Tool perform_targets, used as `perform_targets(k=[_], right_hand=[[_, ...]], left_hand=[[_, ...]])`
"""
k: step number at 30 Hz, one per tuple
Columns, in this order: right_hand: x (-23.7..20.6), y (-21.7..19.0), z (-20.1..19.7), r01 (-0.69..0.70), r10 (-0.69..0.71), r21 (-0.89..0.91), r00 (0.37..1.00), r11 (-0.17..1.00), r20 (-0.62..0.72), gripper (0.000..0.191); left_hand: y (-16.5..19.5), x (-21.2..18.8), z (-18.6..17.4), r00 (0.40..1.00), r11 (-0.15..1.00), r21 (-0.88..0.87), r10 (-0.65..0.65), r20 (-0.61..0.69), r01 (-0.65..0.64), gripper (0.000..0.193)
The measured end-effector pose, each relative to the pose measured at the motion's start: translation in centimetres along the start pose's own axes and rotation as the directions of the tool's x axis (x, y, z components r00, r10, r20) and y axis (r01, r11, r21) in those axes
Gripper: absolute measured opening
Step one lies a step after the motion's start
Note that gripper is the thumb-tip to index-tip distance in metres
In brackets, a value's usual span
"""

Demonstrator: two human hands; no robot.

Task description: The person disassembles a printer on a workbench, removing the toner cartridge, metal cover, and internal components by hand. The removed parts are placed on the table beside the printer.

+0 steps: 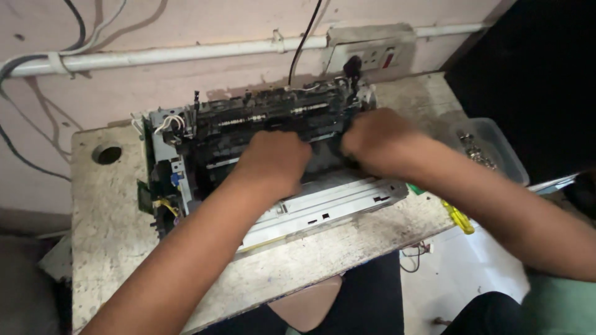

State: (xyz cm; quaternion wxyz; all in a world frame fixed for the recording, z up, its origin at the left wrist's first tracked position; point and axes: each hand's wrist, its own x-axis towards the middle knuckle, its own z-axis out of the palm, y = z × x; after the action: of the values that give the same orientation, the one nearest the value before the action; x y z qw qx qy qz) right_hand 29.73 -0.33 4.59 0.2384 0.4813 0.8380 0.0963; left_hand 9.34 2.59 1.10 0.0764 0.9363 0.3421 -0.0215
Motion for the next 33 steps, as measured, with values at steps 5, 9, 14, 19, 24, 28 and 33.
perform_targets(k=[5, 9, 14, 19, 24, 28, 33], right_hand=[[1.2, -1.1, 0.4, -0.201, 0.198, 0.038, 0.978, 0.979, 0.066, 0.012], [1.7, -2.1, 0.7, -0.306, 0.307, 0.088, 0.952, 0.948, -0.001, 0.015], [2.5, -3.6, 1.1, -0.348, 0.355, 0.098, 0.932, 0.932, -0.069, 0.016], [3.1, -4.4, 1.9, -0.386, 0.401, 0.144, 0.911, 0.911, -0.097, 0.016], [2.6, -3.8, 1.9, -0.403, 0.424, 0.16, 0.896, 0.901, -0.133, 0.015], [0.3, -3.4, 2.1, -0.414, 0.45, 0.183, 0.857, 0.891, -0.252, 0.013], [0.8, -2.9, 2.0, -0.433, 0.446, 0.164, 0.894, 0.886, -0.051, 0.013]], left_hand=[[0.0, 0.0, -0.3, 1.0, 1.0, 0.026, 0.008, 0.027, -0.009, 0.029], [-0.3, -0.2, -0.1, 1.0, 1.0, -0.002, 0.013, 0.001, -0.013, 0.03], [-0.3, -0.1, 0.2, 0.999, 0.999, 0.026, 0.032, 0.001, -0.032, 0.032], [-0.4, 0.0, 0.6, 0.997, 0.997, 0.053, 0.052, -0.056, -0.049, 0.031], [-0.6, -0.1, 0.7, 0.997, 0.997, 0.06, 0.056, -0.049, -0.053, 0.03], [-0.7, 0.0, 0.4, 0.994, 0.991, 0.099, 0.094, -0.051, -0.088, 0.029], [-0.8, 0.0, 0.5, 0.99, 0.994, 0.056, 0.104, -0.098, -0.099, 0.031]])
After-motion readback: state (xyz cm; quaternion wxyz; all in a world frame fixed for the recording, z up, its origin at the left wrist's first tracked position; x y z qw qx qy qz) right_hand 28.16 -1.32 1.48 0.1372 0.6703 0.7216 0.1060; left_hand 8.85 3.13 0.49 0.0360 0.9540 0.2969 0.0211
